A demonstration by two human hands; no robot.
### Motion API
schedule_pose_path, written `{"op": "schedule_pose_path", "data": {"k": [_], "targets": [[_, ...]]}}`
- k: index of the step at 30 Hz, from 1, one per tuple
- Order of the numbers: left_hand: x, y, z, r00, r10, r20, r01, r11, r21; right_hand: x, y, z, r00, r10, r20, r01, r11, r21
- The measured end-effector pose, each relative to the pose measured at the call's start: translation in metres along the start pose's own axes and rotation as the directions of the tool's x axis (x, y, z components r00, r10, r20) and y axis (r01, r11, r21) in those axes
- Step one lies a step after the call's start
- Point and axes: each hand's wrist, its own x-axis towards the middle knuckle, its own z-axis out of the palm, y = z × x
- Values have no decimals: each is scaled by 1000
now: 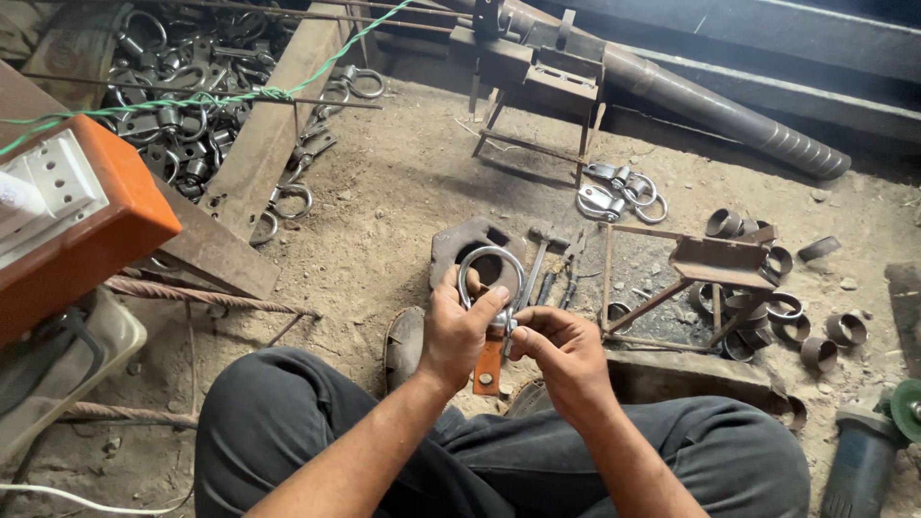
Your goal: The person sits on the floor and uses a hammer to shape a metal ring on a small anvil. They then pick up a metal shackle and a bolt, inserting the bolt into the shackle and tightening it by hand. The person continues to adjust the components to ensure they fit together properly.
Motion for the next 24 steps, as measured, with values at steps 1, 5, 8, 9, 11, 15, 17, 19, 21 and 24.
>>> {"op": "schedule_pose_path", "data": {"k": [1, 5, 8, 9, 11, 15, 17, 19, 21, 24], "targets": [[0, 1, -1, 999, 27, -22, -25, 996, 83, 0, 0, 1, 1000, -2, 7, 2, 1000, -26], [0, -8, -3, 995, 73, -74, -62, 987, 148, -2, -3, 7, 1000, -6, 9, 8, 967, -256], [3, -19, -6, 984, 166, -70, -151, 972, 180, -3, -7, 12, 999, -47, -2, 43, 917, -397], [3, -22, -8, 987, 148, -63, -137, 978, 156, -3, -10, 13, 998, -65, 2, 59, 901, -430], [4, -26, -9, 993, 105, -56, -100, 992, 81, -4, -15, 16, 984, -176, 37, 167, 814, -556], [5, -27, -8, 998, 3, -57, -7, 998, -69, -7, -23, 19, 923, -363, 131, 333, 576, -747], [5, -27, -8, 998, 32, -51, -35, 998, -60, -6, -22, 18, 960, -273, 63, 239, 679, -694], [4, -29, -7, 989, 141, -32, -141, 990, 10, -3, -19, 17, 998, -46, -39, 20, 863, -505], [1, -28, -5, 986, 166, -34, -164, 985, 54, -6, -22, 19, 997, -79, -13, 55, 795, -605], [-2, -25, -2, 987, 154, -44, -148, 982, 121, -11, -29, 23, 971, -220, 96, 216, 627, -748]]}}
